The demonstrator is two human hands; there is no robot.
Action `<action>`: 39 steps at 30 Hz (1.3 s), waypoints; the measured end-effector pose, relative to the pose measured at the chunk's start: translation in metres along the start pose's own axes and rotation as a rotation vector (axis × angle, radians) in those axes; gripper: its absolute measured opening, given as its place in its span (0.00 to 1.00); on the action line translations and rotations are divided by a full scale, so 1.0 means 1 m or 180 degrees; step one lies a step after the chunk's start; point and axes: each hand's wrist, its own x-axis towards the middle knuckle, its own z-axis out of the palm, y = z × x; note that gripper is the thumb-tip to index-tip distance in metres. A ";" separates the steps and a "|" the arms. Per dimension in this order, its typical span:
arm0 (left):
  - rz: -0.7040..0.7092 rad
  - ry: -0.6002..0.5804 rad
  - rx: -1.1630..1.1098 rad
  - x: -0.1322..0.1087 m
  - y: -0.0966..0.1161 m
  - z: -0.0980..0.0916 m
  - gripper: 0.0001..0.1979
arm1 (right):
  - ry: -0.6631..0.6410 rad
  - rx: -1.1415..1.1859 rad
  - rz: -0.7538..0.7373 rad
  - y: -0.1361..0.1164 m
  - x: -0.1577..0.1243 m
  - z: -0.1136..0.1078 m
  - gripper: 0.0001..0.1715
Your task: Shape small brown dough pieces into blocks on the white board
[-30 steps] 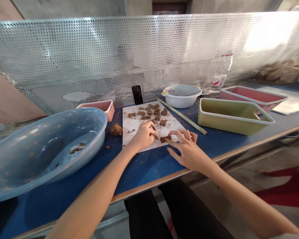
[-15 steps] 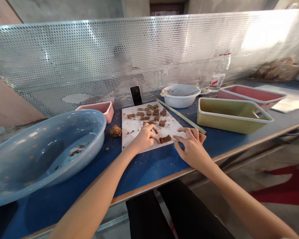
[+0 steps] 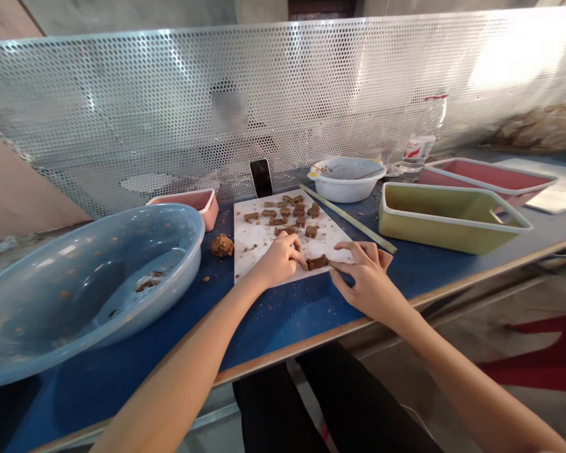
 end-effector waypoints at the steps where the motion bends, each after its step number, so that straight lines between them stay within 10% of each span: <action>1: -0.0017 -0.0012 -0.0012 0.000 0.000 0.000 0.30 | 0.0000 0.0005 -0.0020 0.000 0.000 0.000 0.17; 39: -0.0274 0.0188 0.0198 0.001 -0.004 0.001 0.27 | -0.0439 -0.0361 -0.0534 -0.006 0.002 -0.003 0.28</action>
